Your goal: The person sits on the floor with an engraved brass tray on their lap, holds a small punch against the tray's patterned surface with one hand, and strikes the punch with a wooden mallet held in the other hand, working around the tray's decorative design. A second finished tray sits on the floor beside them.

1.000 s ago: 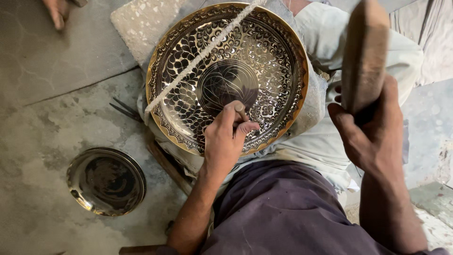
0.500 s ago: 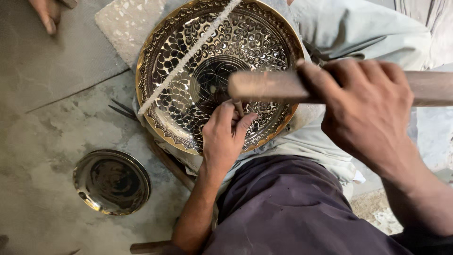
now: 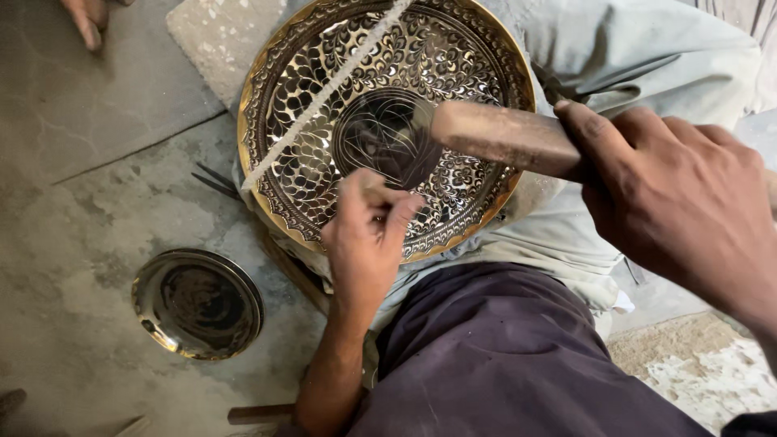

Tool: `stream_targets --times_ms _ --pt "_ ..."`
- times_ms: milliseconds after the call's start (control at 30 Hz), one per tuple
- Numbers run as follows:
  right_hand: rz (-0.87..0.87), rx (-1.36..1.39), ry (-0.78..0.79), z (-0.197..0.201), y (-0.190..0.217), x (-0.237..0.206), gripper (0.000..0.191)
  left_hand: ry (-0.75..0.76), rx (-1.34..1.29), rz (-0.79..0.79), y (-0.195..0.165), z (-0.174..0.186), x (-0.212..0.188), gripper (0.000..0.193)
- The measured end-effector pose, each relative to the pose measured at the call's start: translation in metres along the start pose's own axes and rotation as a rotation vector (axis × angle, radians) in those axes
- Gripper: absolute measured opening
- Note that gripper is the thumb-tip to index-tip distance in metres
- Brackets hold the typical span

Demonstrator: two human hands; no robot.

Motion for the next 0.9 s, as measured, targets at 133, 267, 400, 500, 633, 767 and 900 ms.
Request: stream_targets --times_ms 133,267,400,500,633,767,900 --pt "0.047 0.155 -0.124 0.009 0.006 0.005 0.06 0.077 0.021 -0.097 0.002 -0.01 0.004 0.036" --pt "0.063 0.132 -0.139 0.011 0.009 0.009 0.066 0.084 0.098 -0.159 0.007 -0.013 0.005 0.029" --pt "0.134 -0.276 -0.17 0.012 0.014 0.014 0.063 0.083 0.085 -0.13 0.014 -0.015 0.003 0.026" --pt "0.142 -0.397 -0.222 0.019 0.014 0.017 0.062 0.082 0.117 -0.179 0.011 -0.016 0.002 0.022" --pt "0.168 -0.339 -0.219 0.029 0.015 0.028 0.062 0.061 0.154 -0.217 0.01 -0.016 0.002 0.025" --pt "0.023 0.582 -0.038 0.021 0.002 0.038 0.074 0.041 0.214 -0.239 0.009 -0.017 0.0 0.026" --pt "0.298 -0.179 -0.236 0.035 0.035 0.032 0.047 0.057 0.285 -0.216 0.012 -0.018 0.0 0.021"
Point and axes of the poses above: each hand's wrist, its own x-axis towards the middle knuckle, its own z-axis out of the back of the hand, y = z × x, the point moved 8 cm from there along x, towards the middle knuckle, and after that the axes turned 6 degrees about y, right-handed, at the moved point
